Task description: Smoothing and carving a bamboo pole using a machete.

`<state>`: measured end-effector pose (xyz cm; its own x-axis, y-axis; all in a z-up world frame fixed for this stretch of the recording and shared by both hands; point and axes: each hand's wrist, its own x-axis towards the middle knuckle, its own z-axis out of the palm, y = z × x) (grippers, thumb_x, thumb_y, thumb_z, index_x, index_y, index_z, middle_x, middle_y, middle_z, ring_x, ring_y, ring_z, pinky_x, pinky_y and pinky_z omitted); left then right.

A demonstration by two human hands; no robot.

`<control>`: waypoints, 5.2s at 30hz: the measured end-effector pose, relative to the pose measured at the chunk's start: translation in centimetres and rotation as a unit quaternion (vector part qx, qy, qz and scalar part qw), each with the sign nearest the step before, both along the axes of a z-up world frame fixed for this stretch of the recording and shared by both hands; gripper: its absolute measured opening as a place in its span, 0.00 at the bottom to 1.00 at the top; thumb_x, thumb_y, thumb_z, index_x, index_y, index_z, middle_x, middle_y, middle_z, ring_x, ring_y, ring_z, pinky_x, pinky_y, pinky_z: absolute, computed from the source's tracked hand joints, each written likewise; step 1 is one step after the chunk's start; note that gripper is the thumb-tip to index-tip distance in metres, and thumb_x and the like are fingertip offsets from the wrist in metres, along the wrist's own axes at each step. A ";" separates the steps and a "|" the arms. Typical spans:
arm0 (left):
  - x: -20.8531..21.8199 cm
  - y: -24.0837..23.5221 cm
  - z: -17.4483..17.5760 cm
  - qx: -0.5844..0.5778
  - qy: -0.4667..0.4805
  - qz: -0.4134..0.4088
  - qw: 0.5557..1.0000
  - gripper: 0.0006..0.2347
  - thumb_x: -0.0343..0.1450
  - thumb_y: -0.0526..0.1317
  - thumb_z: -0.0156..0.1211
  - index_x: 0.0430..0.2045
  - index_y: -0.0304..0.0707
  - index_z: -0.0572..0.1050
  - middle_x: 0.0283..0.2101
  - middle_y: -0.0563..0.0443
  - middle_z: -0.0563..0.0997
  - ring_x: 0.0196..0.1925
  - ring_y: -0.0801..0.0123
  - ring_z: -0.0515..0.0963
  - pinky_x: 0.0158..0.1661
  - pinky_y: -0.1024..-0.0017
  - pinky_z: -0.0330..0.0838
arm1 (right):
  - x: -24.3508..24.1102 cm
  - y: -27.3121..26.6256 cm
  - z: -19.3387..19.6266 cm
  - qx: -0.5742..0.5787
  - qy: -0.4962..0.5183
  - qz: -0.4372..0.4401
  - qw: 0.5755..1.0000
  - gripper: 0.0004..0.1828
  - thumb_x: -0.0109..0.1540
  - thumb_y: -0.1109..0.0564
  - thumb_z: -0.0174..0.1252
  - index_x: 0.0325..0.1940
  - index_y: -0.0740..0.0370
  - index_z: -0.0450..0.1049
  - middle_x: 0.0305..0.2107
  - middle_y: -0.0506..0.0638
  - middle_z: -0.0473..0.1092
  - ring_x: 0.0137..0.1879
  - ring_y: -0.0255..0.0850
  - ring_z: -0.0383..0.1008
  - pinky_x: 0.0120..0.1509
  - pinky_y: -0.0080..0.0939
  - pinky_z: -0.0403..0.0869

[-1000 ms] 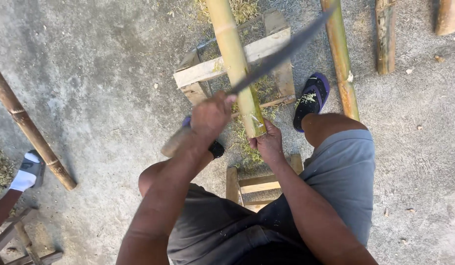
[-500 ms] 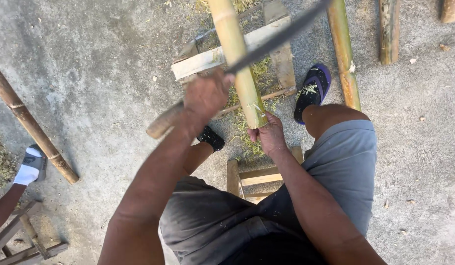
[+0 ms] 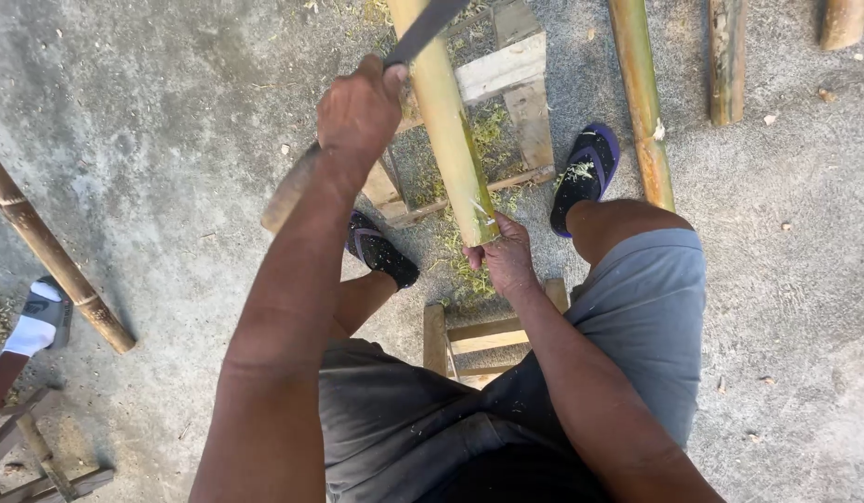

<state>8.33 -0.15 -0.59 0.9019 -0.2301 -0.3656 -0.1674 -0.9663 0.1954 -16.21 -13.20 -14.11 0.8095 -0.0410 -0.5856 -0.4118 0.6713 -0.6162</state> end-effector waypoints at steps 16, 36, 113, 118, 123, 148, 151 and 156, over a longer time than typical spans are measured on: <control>-7.3 1.8 -1.3 -0.003 -0.012 -0.104 0.994 0.20 0.81 0.53 0.38 0.36 0.35 0.71 0.19 0.46 0.77 0.16 0.57 0.78 0.16 0.57 0.73 | -0.3 0.2 -0.3 0.003 -0.031 -0.011 0.999 0.16 0.61 0.66 0.63 0.53 0.68 0.75 0.28 0.51 0.75 0.22 0.33 0.71 0.24 0.33 0.71; -10.2 0.6 2.5 0.053 0.097 -0.142 0.984 0.22 0.84 0.53 0.35 0.34 0.34 0.72 0.19 0.48 0.74 0.17 0.61 0.78 0.16 0.58 0.75 | -0.1 0.2 0.3 0.010 -0.034 -0.012 0.999 0.13 0.65 0.56 0.60 0.52 0.65 0.77 0.25 0.52 0.76 0.20 0.32 0.70 0.22 0.32 0.70; -20.8 4.5 0.8 -0.459 0.068 0.405 0.787 0.13 0.77 0.45 0.56 0.25 0.37 0.71 0.14 0.57 0.67 0.12 0.77 0.66 0.13 0.71 0.63 | -1.7 -1.1 -1.2 -0.042 -0.007 0.034 0.999 0.16 0.69 0.53 0.57 0.58 0.61 0.73 0.27 0.50 0.74 0.25 0.37 0.70 0.27 0.37 0.69; -22.0 4.6 -2.0 -0.475 0.027 0.370 0.798 0.16 0.77 0.45 0.60 0.21 0.34 0.69 0.14 0.58 0.65 0.13 0.78 0.63 0.13 0.72 0.58 | -0.8 -1.7 0.9 0.138 -0.073 0.058 0.986 0.23 0.65 0.46 0.54 0.61 0.58 0.72 0.28 0.50 0.75 0.31 0.38 0.74 0.34 0.40 0.75; -21.0 1.9 1.8 -0.504 0.086 0.406 0.757 0.13 0.77 0.45 0.56 0.23 0.38 0.71 0.12 0.57 0.66 0.10 0.77 0.64 0.11 0.72 0.59 | -1.3 -1.0 -1.6 0.230 -0.019 0.069 0.971 0.27 0.66 0.42 0.56 0.64 0.59 0.68 0.33 0.52 0.77 0.36 0.42 0.78 0.41 0.43 0.77; -20.6 0.2 -3.0 -0.462 0.134 0.360 0.800 0.13 0.78 0.46 0.50 0.25 0.39 0.70 0.13 0.57 0.68 0.11 0.77 0.66 0.13 0.73 0.60 | -1.2 -1.4 -0.1 -0.021 -0.046 0.018 0.999 0.15 0.65 0.60 0.57 0.56 0.62 0.72 0.31 0.55 0.77 0.30 0.40 0.78 0.31 0.38 0.77; -18.1 0.0 -3.7 -0.425 0.186 0.350 0.814 0.13 0.79 0.47 0.51 0.28 0.39 0.72 0.16 0.60 0.67 0.15 0.77 0.66 0.15 0.71 0.62 | -0.4 -2.0 0.4 -0.089 -0.040 0.033 0.995 0.12 0.67 0.60 0.60 0.54 0.65 0.74 0.26 0.53 0.75 0.25 0.39 0.73 0.26 0.37 0.71; -13.0 -0.5 -2.3 -0.143 -0.015 0.081 0.986 0.22 0.79 0.57 0.40 0.32 0.38 0.74 0.16 0.49 0.75 0.18 0.59 0.78 0.22 0.58 0.73 | -0.5 -3.1 1.8 0.247 -0.027 0.007 0.969 0.20 0.63 0.55 0.61 0.58 0.65 0.74 0.22 0.51 0.72 0.22 0.40 0.70 0.27 0.39 0.70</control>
